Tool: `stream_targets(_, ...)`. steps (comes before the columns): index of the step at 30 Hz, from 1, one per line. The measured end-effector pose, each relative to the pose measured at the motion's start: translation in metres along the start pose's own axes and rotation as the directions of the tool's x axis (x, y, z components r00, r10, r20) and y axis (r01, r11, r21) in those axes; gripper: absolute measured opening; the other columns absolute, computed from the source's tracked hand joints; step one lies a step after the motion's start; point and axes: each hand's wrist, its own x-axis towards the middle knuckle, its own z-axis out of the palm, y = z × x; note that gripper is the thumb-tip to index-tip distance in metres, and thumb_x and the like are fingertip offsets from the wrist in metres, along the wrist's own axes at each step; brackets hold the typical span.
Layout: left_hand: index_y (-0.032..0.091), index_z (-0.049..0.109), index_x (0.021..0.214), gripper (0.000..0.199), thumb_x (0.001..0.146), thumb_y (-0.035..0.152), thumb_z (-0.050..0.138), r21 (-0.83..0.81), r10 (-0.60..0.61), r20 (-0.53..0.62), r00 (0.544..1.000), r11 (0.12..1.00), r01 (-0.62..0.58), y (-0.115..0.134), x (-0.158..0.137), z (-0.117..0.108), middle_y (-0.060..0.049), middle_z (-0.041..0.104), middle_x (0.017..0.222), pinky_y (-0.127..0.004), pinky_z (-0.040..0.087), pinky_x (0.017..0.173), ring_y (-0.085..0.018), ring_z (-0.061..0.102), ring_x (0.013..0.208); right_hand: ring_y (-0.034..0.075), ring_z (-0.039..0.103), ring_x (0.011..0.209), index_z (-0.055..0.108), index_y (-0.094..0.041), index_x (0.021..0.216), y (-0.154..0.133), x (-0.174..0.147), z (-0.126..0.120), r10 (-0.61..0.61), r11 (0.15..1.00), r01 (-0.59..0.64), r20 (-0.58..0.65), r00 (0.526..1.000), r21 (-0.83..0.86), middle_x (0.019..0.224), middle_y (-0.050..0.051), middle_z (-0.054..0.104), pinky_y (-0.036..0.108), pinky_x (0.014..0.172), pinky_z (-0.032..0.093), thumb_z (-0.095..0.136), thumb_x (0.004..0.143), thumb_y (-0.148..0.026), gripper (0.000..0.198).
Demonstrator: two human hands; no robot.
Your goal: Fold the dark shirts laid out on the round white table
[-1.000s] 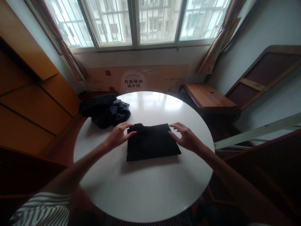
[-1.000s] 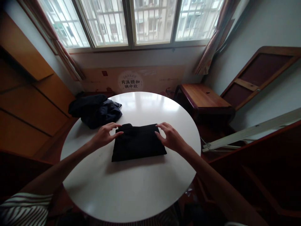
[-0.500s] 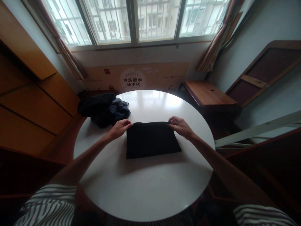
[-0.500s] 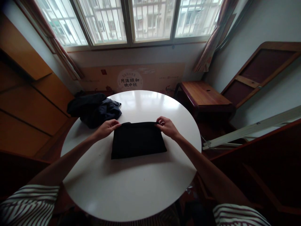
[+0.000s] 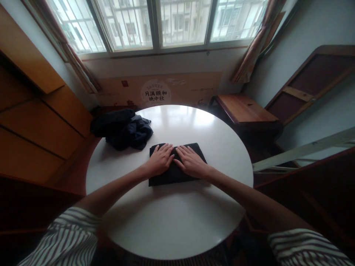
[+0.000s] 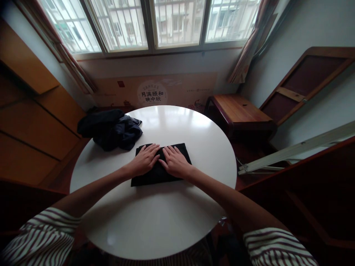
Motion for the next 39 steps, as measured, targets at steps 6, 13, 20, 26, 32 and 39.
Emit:
stream_targets(6, 0.016, 0.037, 0.149, 0.055, 0.102, 0.044, 0.033, 0.006, -0.192, 0.14, 0.971, 0.981, 0.194, -0.047, 0.011, 0.008, -0.018, 0.039, 0.155, -0.053, 0.027, 0.114, -0.035, 0.033, 0.145, 0.031, 0.029, 0.147, 0.04, -0.02, 0.151, 0.06, -0.005, 0.008, 0.258, 0.966, -0.258, 0.124, 0.958, -0.016, 0.16, 0.011, 0.032, 0.057, 0.115, 0.026, 0.027, 0.104, -0.045, 0.055)
stream_targets(13, 0.013, 0.059, 0.128, 0.047, 0.1, 0.046, 0.042, -0.053, -0.055, 0.069, 0.996, 0.997, 0.059, -0.057, 0.014, -0.009, -0.017, 0.061, 0.122, -0.039, 0.041, 0.105, -0.028, 0.058, 0.114, 0.033, 0.059, 0.117, 0.063, -0.006, 0.125, 0.057, -0.027, -0.023, 0.318, 0.941, -0.336, -0.243, 0.916, -0.036, 0.124, 0.023, 0.065, 0.044, 0.098, 0.046, 0.031, 0.1, -0.033, 0.048)
stream_targets(20, 0.013, 0.059, 0.128, 0.044, 0.1, 0.044, 0.044, 0.06, -0.091, 0.103, 0.991, 0.995, 0.085, -0.048, 0.005, -0.023, -0.016, 0.063, 0.112, -0.038, 0.046, 0.098, -0.027, 0.062, 0.105, 0.018, 0.057, 0.049, 0.057, -0.02, 0.048, 0.019, -0.079, -0.055, 0.442, 0.848, -0.491, 0.245, 0.863, 0.2, 0.051, 0.009, 0.061, 0.032, 0.055, 0.044, 0.044, 0.097, -0.055, 0.061)
stream_targets(26, 0.016, 0.057, 0.134, 0.052, 0.094, 0.051, 0.055, 0.08, 0.213, 0.049, 0.976, 0.973, -0.216, 0.01, -0.056, -0.042, -0.017, 0.058, 0.134, -0.046, 0.046, 0.105, -0.032, 0.053, 0.126, 0.024, 0.064, 0.096, 0.066, -0.019, 0.11, 0.033, -0.107, -0.053, -0.012, 0.982, 0.012, -0.003, 1.0, 0.187, 0.105, 0.011, 0.069, 0.038, 0.08, 0.055, 0.066, 0.087, -0.034, 0.027)
stream_targets(32, 0.01, 0.043, 0.147, 0.053, 0.094, 0.008, 0.041, 0.21, 0.324, 0.061, 0.944, 0.921, -0.33, 0.014, -0.115, -0.013, -0.02, 0.046, 0.15, -0.051, 0.043, 0.112, -0.033, 0.038, 0.143, 0.028, 0.049, 0.132, 0.053, -0.017, 0.139, 0.047, -0.106, -0.037, -0.249, 0.967, 0.245, -0.047, 0.967, -0.073, 0.141, 0.013, 0.056, 0.051, 0.108, 0.044, 0.054, 0.084, -0.007, 0.056)
stream_targets(39, 0.015, 0.041, 0.147, 0.053, 0.095, 0.008, 0.042, 0.065, 0.487, -0.123, 0.865, 0.873, -0.483, -0.025, -0.099, -0.008, -0.016, 0.063, 0.133, -0.047, 0.047, 0.109, -0.026, 0.055, 0.13, 0.032, 0.049, 0.134, 0.054, -0.011, 0.138, 0.037, -0.088, -0.022, -0.276, 0.947, 0.261, -0.064, 0.959, -0.187, 0.144, 0.018, 0.053, 0.054, 0.11, 0.042, 0.054, 0.083, -0.006, 0.055)
